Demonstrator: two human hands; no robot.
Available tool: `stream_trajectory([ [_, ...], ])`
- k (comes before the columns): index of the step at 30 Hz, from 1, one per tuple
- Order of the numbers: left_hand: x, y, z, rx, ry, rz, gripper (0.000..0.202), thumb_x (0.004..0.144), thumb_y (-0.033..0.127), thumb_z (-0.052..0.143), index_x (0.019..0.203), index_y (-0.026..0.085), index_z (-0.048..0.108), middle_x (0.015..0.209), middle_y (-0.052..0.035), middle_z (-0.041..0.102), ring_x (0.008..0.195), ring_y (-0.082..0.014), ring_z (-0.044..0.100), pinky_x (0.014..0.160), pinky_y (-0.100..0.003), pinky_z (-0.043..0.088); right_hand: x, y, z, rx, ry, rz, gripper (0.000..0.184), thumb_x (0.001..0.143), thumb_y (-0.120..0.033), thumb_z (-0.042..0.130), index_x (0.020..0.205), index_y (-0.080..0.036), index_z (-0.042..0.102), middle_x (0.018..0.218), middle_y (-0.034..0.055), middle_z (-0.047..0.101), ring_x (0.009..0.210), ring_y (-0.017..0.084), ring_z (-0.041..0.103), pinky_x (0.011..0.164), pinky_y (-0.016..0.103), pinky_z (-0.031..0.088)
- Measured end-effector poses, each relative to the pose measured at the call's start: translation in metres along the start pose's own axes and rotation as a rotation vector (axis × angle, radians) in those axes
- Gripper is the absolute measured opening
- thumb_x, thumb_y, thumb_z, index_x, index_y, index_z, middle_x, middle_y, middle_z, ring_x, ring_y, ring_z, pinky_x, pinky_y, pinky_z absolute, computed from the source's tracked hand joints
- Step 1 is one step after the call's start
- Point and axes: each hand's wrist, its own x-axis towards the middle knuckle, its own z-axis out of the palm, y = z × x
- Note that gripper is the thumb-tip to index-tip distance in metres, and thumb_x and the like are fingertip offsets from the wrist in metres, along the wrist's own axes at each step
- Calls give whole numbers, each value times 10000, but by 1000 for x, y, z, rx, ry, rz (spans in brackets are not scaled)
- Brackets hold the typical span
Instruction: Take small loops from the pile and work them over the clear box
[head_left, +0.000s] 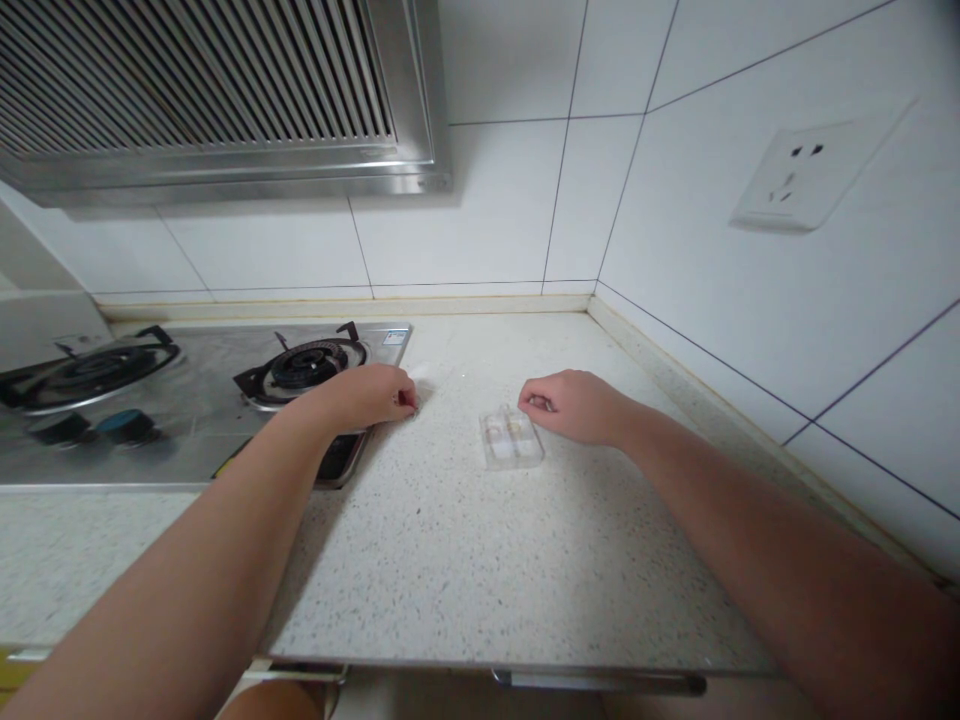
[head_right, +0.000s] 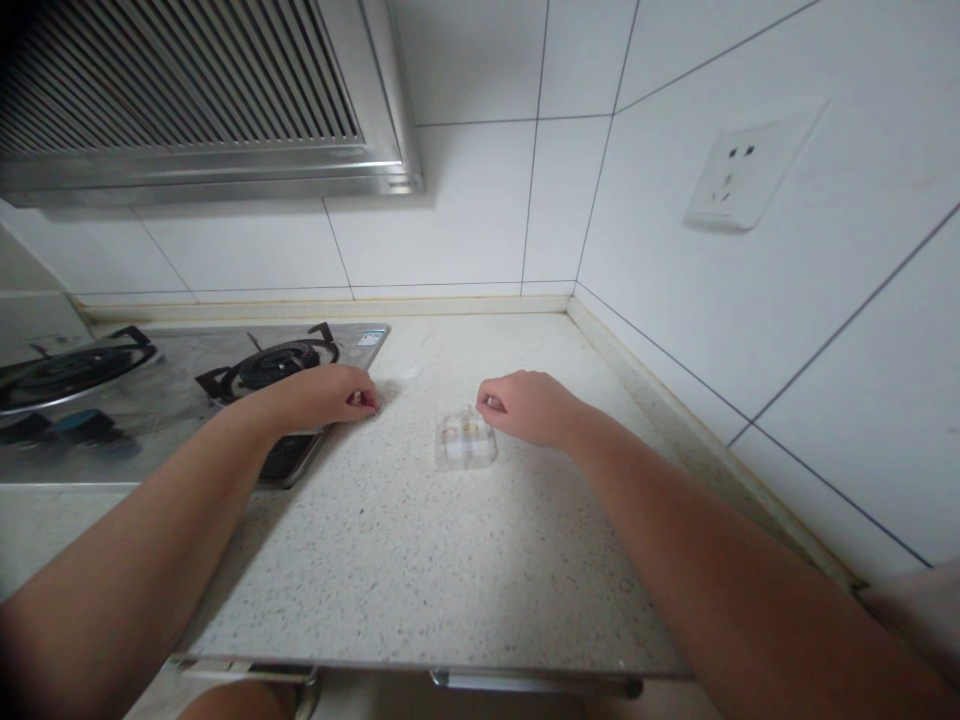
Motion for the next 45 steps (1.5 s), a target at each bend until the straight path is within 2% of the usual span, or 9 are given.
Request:
stream_trajectory([
  [9, -2, 11, -4, 10, 115, -26, 195, 790, 342, 549, 863, 210, 673, 856, -71, 688, 687, -178, 572, 616, -292, 357, -1, 1, 0, 7, 1, -17, 207, 872, -329, 509, 897, -240, 693, 746, 3, 688, 659, 136, 575, 605, 269, 323],
  [16, -2, 29, -6, -100, 213, -29, 197, 816, 341, 535, 889, 199, 650, 778, -41, 654, 652, -150, 540, 600, -269, 342, -1, 0, 1, 117, -14, 0, 209, 871, -334, 516, 897, -233, 697, 756, 6, 684, 651, 132, 561, 602, 260, 335],
  [20, 3, 40, 1, -236, 286, 3, 167, 821, 316, 537, 859, 189, 638, 715, -7, 614, 624, -127, 513, 598, -250, 350, -1, 1, 3, 225, -38, 12, 217, 865, -335, 524, 910, -216, 700, 779, 20, 687, 661, 134, 565, 600, 256, 346],
  [23, 9, 50, 10, -366, 337, -24, 174, 819, 333, 558, 855, 182, 636, 673, 8, 584, 611, -127, 495, 575, -246, 349, 1, 3, 5, 276, -44, 20, 214, 858, -342, 534, 886, -202, 694, 766, 23, 680, 651, 132, 562, 588, 253, 346],
  [27, 17, 67, 22, -543, 378, -18, 195, 821, 346, 577, 851, 164, 640, 733, -4, 612, 623, -119, 474, 582, -247, 356, 2, 1, 8, 318, -55, 35, 213, 853, -355, 542, 844, -187, 673, 719, 20, 663, 610, 125, 547, 560, 252, 335],
  [33, 24, 83, 38, -853, 342, 24, 204, 833, 343, 584, 864, 149, 636, 793, -29, 635, 698, -129, 538, 634, -248, 383, 2, -4, 6, 273, -46, 31, 219, 865, -362, 537, 840, -194, 676, 709, 18, 658, 593, 120, 520, 549, 258, 302],
  [38, 23, 89, 44, -864, 306, 62, 204, 843, 351, 585, 863, 155, 641, 790, -25, 635, 709, -131, 544, 650, -253, 386, 2, -9, 0, 166, 87, -29, 157, 851, -316, 565, 831, -206, 676, 695, 3, 645, 623, 121, 516, 595, 267, 305],
  [40, 22, 91, 44, -885, 306, 77, 199, 841, 343, 588, 861, 151, 638, 801, -29, 640, 716, -131, 544, 653, -254, 384, 1, -14, -2, 246, 138, -49, 137, 853, -292, 561, 833, -201, 662, 676, -10, 621, 606, 109, 499, 590, 259, 313],
  [45, 23, 92, 43, -962, 316, 98, 185, 841, 331, 598, 874, 152, 635, 775, -16, 629, 677, -114, 520, 627, -242, 369, -1, -26, -5, 576, 113, -86, 153, 876, -308, 538, 881, -187, 631, 617, -37, 531, 548, 94, 441, 523, 240, 316],
])
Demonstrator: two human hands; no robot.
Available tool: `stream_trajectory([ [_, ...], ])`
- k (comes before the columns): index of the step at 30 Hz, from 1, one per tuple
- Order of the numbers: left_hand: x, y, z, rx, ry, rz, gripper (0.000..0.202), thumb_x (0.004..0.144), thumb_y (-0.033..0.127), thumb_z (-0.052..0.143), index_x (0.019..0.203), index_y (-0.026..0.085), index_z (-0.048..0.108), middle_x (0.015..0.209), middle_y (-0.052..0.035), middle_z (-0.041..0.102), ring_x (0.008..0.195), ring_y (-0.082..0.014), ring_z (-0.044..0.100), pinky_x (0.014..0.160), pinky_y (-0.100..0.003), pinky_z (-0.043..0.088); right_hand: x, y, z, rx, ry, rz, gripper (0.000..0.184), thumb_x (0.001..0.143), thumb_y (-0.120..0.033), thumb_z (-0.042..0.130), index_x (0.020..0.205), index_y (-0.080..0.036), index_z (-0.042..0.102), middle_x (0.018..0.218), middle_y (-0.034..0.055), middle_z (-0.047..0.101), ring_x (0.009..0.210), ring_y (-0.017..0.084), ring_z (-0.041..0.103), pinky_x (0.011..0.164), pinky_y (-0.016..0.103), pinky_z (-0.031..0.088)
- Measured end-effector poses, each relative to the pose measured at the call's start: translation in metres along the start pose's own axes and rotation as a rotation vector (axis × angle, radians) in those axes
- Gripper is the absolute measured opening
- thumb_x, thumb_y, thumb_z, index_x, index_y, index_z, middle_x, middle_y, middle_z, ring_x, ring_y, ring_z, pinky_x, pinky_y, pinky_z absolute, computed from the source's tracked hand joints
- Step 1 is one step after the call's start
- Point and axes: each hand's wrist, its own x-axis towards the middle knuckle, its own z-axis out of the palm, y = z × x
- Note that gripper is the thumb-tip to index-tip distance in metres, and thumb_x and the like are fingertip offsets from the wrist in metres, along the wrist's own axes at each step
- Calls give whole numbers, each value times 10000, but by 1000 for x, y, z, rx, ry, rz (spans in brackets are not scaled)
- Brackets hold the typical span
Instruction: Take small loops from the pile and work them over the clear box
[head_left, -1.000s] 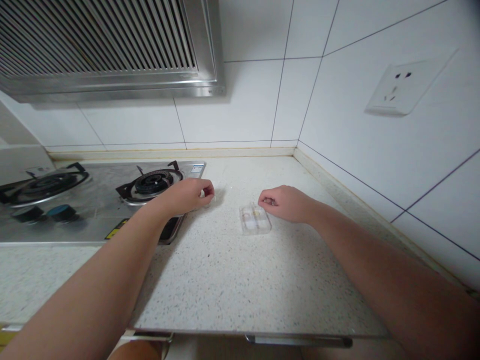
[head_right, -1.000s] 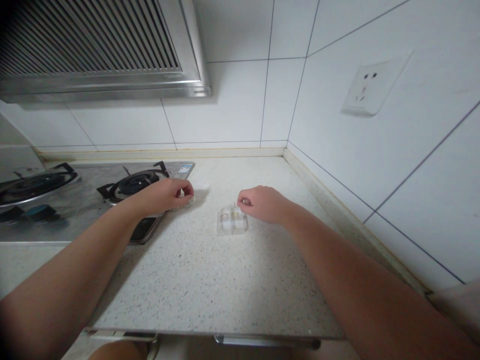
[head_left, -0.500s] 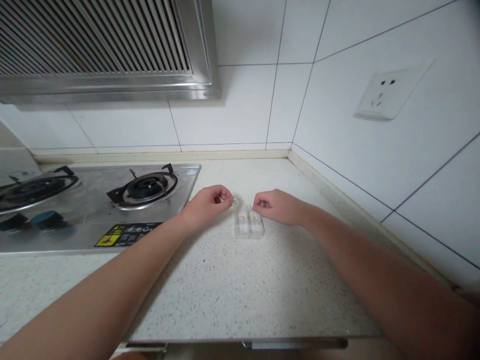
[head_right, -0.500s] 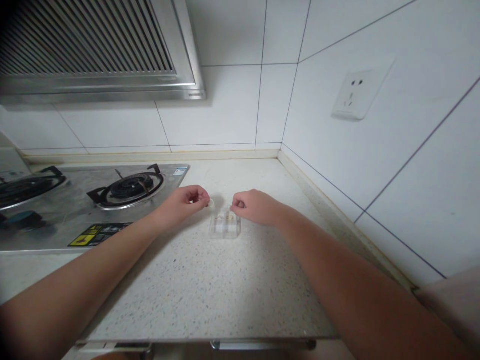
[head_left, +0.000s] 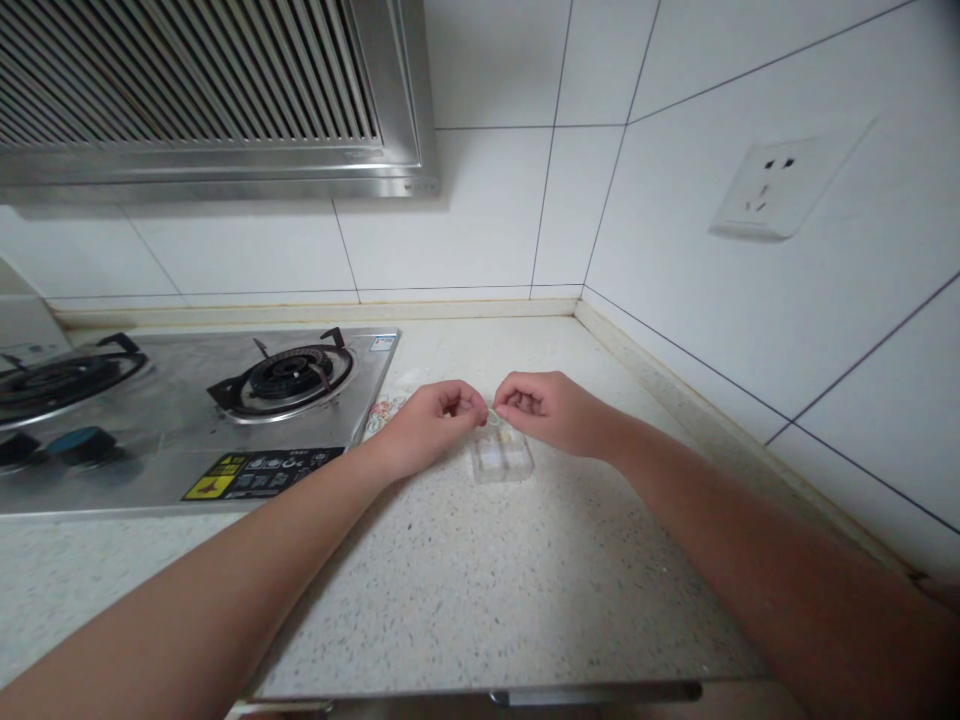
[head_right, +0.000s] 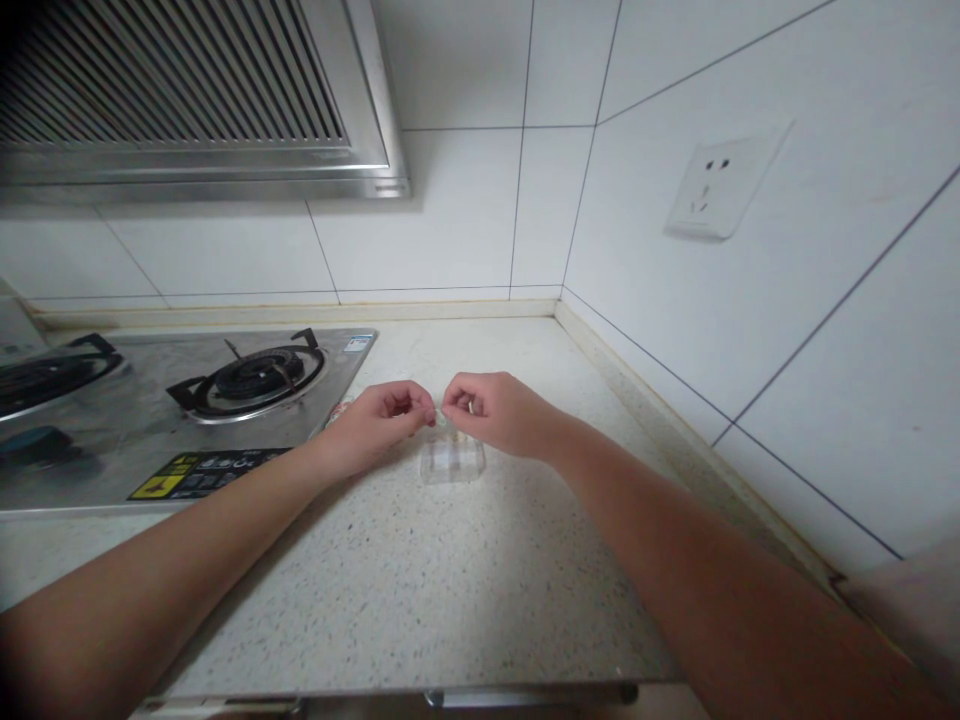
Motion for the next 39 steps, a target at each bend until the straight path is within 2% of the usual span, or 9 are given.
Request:
stream_trajectory([
  [7, -1, 7, -2, 1, 11, 16, 132, 848, 260, 563, 859, 151, 636, 784, -14, 625, 684, -107, 519, 633, -234, 380, -1, -2, 0, 159, -15, -24, 159, 864, -321, 573, 850, -169, 618, 655, -29, 532, 599, 98, 457, 544, 237, 356],
  [15, -4, 8, -2, -31, -21, -13, 162, 845, 315, 613, 873, 156, 625, 668, 22, 550, 575, -82, 442, 563, -220, 333, 0, -2, 0, 202, -4, 8, 175, 822, -340, 629, 813, -166, 625, 661, -17, 558, 612, 104, 475, 548, 246, 369],
  [24, -3, 4, -1, -27, -6, 28, 231, 806, 371, 677, 830, 147, 626, 683, 22, 529, 622, -93, 446, 588, -230, 338, 1, -1, 5, 249, 71, 30, 191, 818, -354, 639, 808, -164, 636, 659, -10, 564, 612, 109, 484, 543, 253, 373],
  [39, -3, 9, -3, -4, 15, -1, 226, 811, 369, 672, 841, 145, 662, 714, -7, 594, 631, -102, 471, 579, -230, 350, 1, 1, 2, 255, 31, 35, 205, 784, -360, 676, 813, -160, 635, 675, -7, 564, 626, 109, 489, 558, 251, 388],
])
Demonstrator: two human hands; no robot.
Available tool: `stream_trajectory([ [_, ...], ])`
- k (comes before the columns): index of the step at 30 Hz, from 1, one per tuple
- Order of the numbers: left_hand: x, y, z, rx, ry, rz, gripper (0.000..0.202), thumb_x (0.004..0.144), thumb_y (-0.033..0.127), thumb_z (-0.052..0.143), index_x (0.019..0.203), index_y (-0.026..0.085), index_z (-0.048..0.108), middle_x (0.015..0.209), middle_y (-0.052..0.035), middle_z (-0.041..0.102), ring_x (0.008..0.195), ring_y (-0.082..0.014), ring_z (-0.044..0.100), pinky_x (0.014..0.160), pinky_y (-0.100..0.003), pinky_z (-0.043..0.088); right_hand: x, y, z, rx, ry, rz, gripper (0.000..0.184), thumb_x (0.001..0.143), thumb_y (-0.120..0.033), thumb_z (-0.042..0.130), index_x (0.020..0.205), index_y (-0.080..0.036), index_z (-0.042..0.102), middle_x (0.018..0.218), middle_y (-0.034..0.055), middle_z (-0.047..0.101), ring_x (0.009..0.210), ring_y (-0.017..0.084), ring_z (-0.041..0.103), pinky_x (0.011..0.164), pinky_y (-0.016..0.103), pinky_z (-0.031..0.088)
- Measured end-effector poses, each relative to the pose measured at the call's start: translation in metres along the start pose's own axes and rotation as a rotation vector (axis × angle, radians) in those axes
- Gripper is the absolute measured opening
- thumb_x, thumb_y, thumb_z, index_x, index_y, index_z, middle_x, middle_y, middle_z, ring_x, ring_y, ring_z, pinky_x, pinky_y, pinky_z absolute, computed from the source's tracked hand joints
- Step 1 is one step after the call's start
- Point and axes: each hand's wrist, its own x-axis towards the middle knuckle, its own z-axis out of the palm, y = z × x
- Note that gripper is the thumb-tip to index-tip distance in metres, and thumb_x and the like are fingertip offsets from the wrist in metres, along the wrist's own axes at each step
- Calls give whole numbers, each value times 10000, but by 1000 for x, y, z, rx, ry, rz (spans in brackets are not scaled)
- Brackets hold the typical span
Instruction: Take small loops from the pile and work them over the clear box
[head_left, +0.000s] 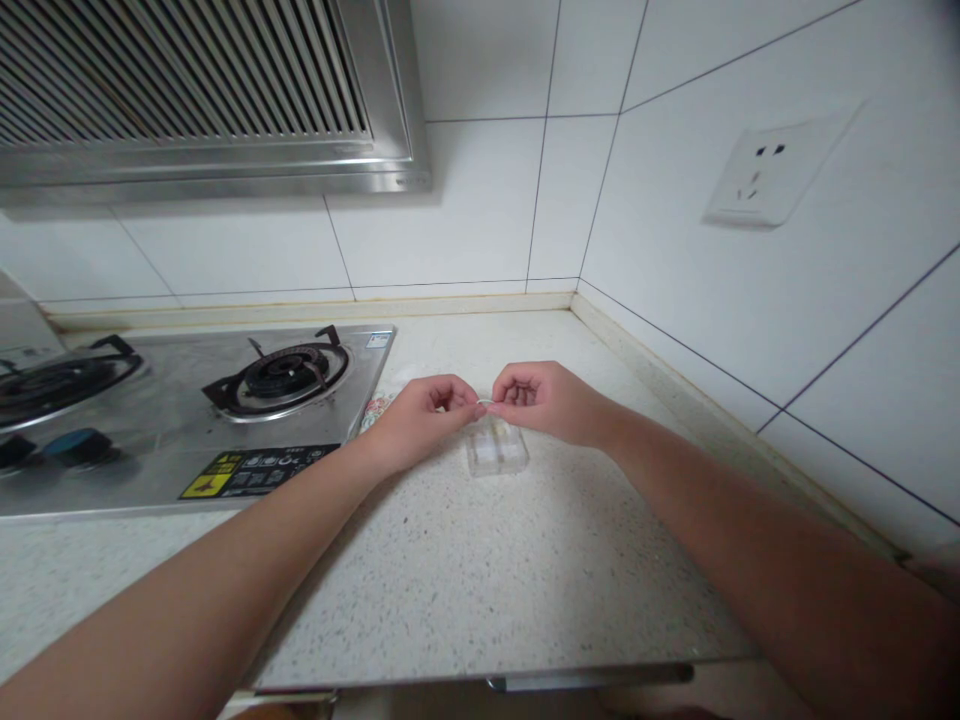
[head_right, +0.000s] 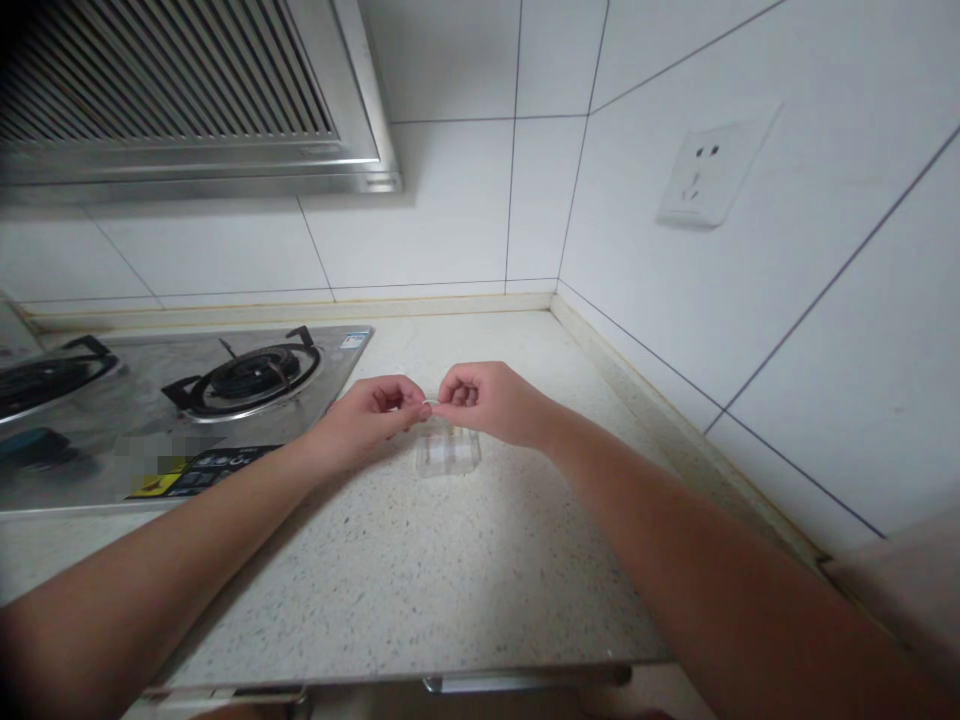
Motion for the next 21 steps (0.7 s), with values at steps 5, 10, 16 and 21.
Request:
stream_trajectory([
  [5, 0, -1, 1, -18, -4, 0, 240, 808, 379, 678, 859, 145, 657, 702, 1, 586, 615, -97, 470, 572, -224, 351, 1, 0, 0, 11, 12, -5, 205, 801, -358, 657, 829, -155, 654, 686, 3, 584, 636, 112, 501, 563, 255, 390],
  [10, 0, 1, 1, -18, -10, -7, 251, 813, 392, 670, 860, 145, 659, 702, -2, 581, 618, -98, 471, 563, -223, 346, 1, 1, 1, 28, 12, -7, 204, 806, -358, 649, 826, -156, 657, 668, 0, 580, 618, 110, 489, 542, 254, 373],
  [16, -1, 1, 1, -39, -12, -11, 240, 810, 375, 667, 871, 143, 658, 704, -6, 589, 595, -92, 464, 536, -215, 337, 1, 0, 0, 41, 1, -7, 199, 814, -359, 641, 829, -162, 661, 644, -12, 559, 593, 104, 468, 523, 250, 348],
  [21, -1, 1, 0, -50, -19, -14, 225, 820, 351, 653, 893, 139, 660, 713, -10, 600, 587, -87, 463, 534, -211, 342, 0, -1, 1, 55, -9, 1, 196, 827, -353, 626, 847, -162, 667, 646, -11, 562, 589, 104, 462, 523, 251, 344],
])
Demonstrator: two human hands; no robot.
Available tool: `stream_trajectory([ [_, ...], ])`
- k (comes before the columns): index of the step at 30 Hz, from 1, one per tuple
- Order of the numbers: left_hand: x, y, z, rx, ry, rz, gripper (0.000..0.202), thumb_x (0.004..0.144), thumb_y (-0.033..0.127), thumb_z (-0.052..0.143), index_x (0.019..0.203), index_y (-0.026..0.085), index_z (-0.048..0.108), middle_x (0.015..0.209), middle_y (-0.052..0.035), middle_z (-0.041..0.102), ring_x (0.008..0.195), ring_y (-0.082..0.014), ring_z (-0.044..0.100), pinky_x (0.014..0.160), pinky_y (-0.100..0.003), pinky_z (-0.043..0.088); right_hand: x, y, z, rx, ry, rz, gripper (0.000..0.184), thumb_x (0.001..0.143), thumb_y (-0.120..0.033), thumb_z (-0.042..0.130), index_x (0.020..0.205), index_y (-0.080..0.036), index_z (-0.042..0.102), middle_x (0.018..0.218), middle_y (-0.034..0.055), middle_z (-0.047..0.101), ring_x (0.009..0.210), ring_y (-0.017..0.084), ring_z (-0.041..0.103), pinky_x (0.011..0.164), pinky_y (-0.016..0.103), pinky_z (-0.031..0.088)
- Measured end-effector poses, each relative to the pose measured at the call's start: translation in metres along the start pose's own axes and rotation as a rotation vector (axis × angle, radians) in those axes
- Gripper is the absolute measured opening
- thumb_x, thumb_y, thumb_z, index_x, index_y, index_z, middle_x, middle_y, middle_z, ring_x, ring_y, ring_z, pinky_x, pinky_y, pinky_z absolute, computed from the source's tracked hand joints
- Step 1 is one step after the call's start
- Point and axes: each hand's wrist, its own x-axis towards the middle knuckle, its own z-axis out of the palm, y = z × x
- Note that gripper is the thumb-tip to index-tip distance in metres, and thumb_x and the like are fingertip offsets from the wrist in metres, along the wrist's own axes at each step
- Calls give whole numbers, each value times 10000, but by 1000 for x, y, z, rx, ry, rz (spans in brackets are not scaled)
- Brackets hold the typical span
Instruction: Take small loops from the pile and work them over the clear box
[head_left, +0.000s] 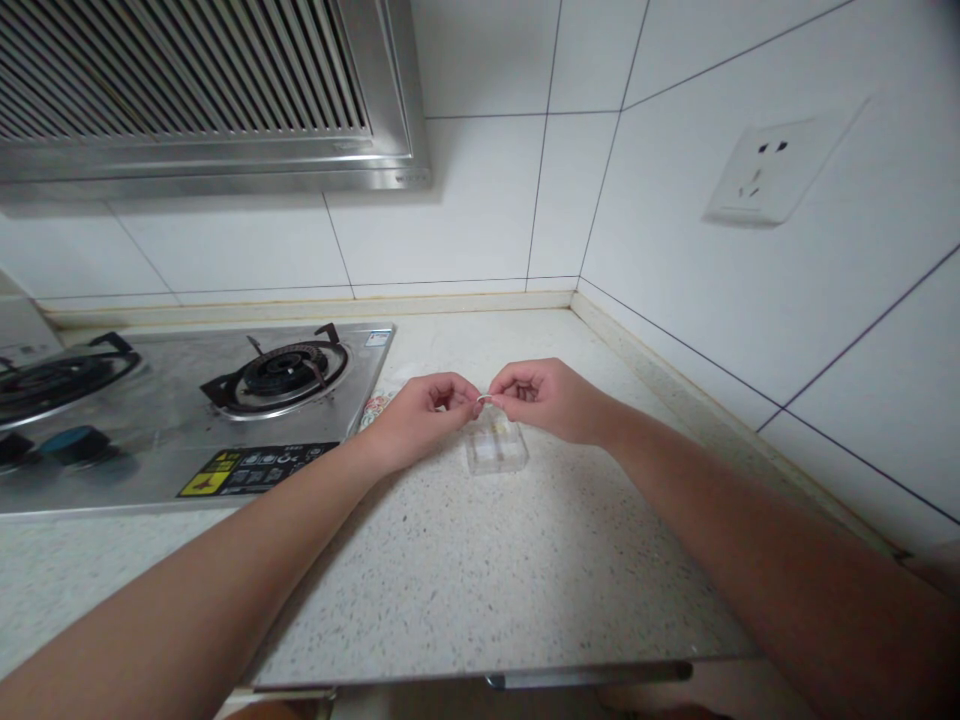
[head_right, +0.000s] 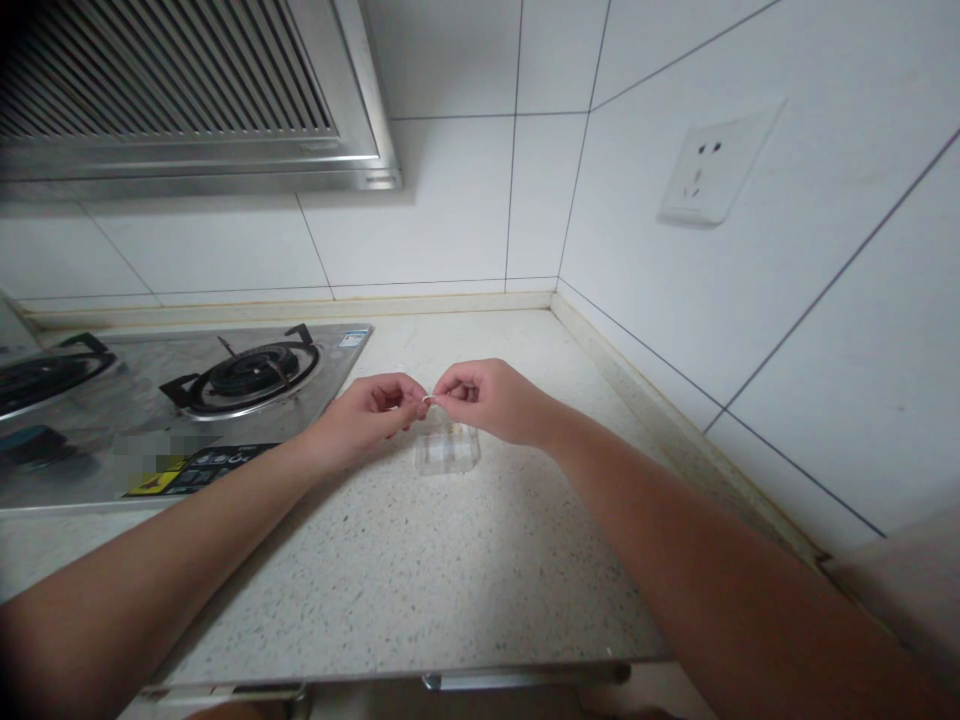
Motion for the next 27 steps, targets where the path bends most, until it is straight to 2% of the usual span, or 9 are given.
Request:
stream_trajectory([
  [14, -1, 9, 1, -8, 40, -4, 187, 801, 323, 655, 854, 144, 642, 723, -9, 620, 594, -90, 495, 542, -212, 362, 0, -2, -1, -4, 22, -22, 195, 838, -354, 619, 866, -166, 660, 639, -10, 567, 583, 106, 472, 514, 250, 343],
  [23, -1, 11, 1, -21, 37, 4, 171, 809, 308, 654, 850, 144, 633, 690, 10, 583, 580, -81, 480, 546, -211, 368, 0, -3, 0, 27, 23, -20, 183, 831, -341, 632, 871, -163, 647, 637, -18, 547, 587, 102, 467, 515, 247, 348],
  [27, -2, 11, 0, -28, 21, -20, 165, 840, 311, 614, 855, 148, 624, 743, -9, 615, 599, -88, 503, 537, -210, 377, 0, -3, 0, 11, 53, -37, 175, 823, -335, 640, 863, -164, 647, 647, -14, 561, 591, 103, 479, 518, 250, 365],
])
